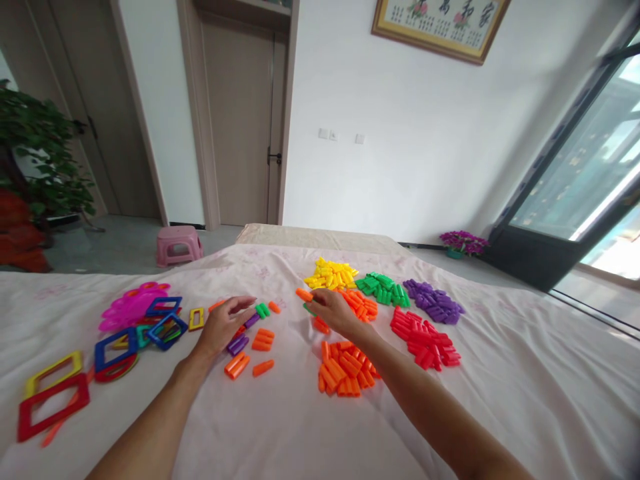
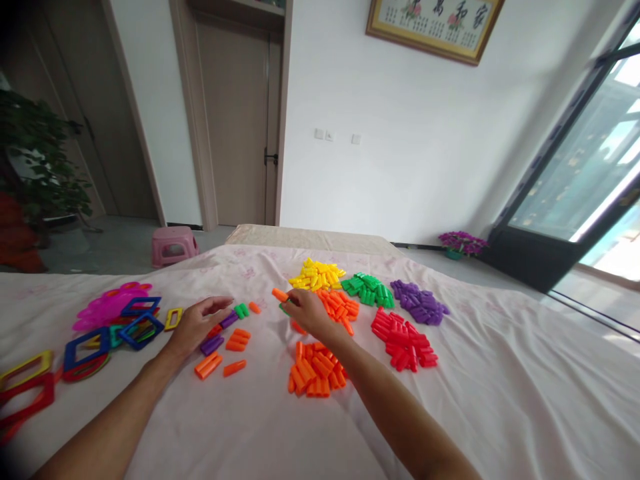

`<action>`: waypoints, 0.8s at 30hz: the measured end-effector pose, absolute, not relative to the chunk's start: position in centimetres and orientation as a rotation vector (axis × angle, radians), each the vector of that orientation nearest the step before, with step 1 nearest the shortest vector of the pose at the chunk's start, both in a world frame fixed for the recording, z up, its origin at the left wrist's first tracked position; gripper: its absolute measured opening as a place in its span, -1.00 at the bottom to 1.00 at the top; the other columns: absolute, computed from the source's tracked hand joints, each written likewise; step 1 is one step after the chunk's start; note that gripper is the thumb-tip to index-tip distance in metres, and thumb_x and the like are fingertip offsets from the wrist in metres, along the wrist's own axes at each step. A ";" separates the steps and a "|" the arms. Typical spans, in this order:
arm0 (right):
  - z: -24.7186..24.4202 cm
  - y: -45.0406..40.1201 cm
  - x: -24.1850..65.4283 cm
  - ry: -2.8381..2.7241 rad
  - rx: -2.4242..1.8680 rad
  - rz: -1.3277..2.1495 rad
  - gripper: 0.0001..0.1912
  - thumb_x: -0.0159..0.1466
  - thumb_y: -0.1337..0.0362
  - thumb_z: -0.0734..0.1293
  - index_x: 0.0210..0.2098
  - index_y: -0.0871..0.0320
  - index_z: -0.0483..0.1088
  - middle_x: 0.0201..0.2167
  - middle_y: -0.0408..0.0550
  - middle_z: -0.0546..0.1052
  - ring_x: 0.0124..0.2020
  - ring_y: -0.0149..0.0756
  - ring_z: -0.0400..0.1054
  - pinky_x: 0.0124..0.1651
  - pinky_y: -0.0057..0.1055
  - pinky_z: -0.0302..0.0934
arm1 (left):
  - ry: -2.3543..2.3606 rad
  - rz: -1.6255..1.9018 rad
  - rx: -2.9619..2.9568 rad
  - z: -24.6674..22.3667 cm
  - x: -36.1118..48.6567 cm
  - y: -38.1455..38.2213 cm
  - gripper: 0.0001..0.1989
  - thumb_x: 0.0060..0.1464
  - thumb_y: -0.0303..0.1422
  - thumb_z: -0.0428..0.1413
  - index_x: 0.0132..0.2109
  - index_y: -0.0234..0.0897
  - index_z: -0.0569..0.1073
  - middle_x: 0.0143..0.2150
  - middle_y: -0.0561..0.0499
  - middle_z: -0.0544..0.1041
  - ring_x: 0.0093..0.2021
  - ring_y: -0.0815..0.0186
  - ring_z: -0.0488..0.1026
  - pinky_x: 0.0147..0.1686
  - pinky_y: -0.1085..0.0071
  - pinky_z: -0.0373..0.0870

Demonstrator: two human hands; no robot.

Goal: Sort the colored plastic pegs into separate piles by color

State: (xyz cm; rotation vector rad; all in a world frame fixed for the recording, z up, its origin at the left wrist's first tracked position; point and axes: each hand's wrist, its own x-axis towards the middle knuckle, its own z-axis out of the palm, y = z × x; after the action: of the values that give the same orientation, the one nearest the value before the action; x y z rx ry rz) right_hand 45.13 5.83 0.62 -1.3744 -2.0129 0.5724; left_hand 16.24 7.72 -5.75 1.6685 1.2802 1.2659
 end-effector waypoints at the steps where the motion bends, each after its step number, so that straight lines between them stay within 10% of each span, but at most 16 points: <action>1: 0.6 5.6 44.2 -2.057 -1.364 0.572 -0.81 0.23 0.24 0.29 -0.50 0.16 0.32 -0.56 -0.26 0.26 -0.50 -0.47 0.12 -0.45 -0.50 -0.11 | 1.244 1.264 1.687 -5.4 16.7 7.5 -0.48 -0.04 -0.03 0.25 0.00 -0.26 0.59 0.02 -0.14 0.60 0.04 0.09 0.51 0.06 0.22 0.42; 14: -0.2 5.5 41.7 -2.164 -1.230 0.486 -0.77 0.29 0.25 0.33 -0.10 0.10 0.55 -0.15 -0.06 0.59 -0.15 -0.30 0.43 -0.13 -0.46 0.20 | 1.171 1.219 1.709 -5.1 18.2 7.0 -0.61 0.02 -0.05 0.22 -0.16 -0.26 0.59 -0.23 0.00 0.63 -0.21 0.21 0.52 -0.20 0.40 0.41; 24: 0.7 9.1 60.0 -1.422 -1.770 0.194 -0.67 0.24 0.17 0.25 -0.17 0.23 0.54 -0.37 -0.02 0.60 -0.36 -0.27 0.45 -0.28 -0.43 0.24 | 1.298 1.111 1.868 -6.0 19.1 6.6 -0.60 0.08 -0.08 0.16 -0.01 -0.15 0.59 -0.02 -0.02 0.63 -0.02 0.16 0.54 -0.01 0.34 0.42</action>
State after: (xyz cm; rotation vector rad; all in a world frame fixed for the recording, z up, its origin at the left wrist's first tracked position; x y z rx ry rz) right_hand 59.95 9.07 0.72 -1.7697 -1.4217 0.1938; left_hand 19.07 6.63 -5.98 1.8680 1.2977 1.1106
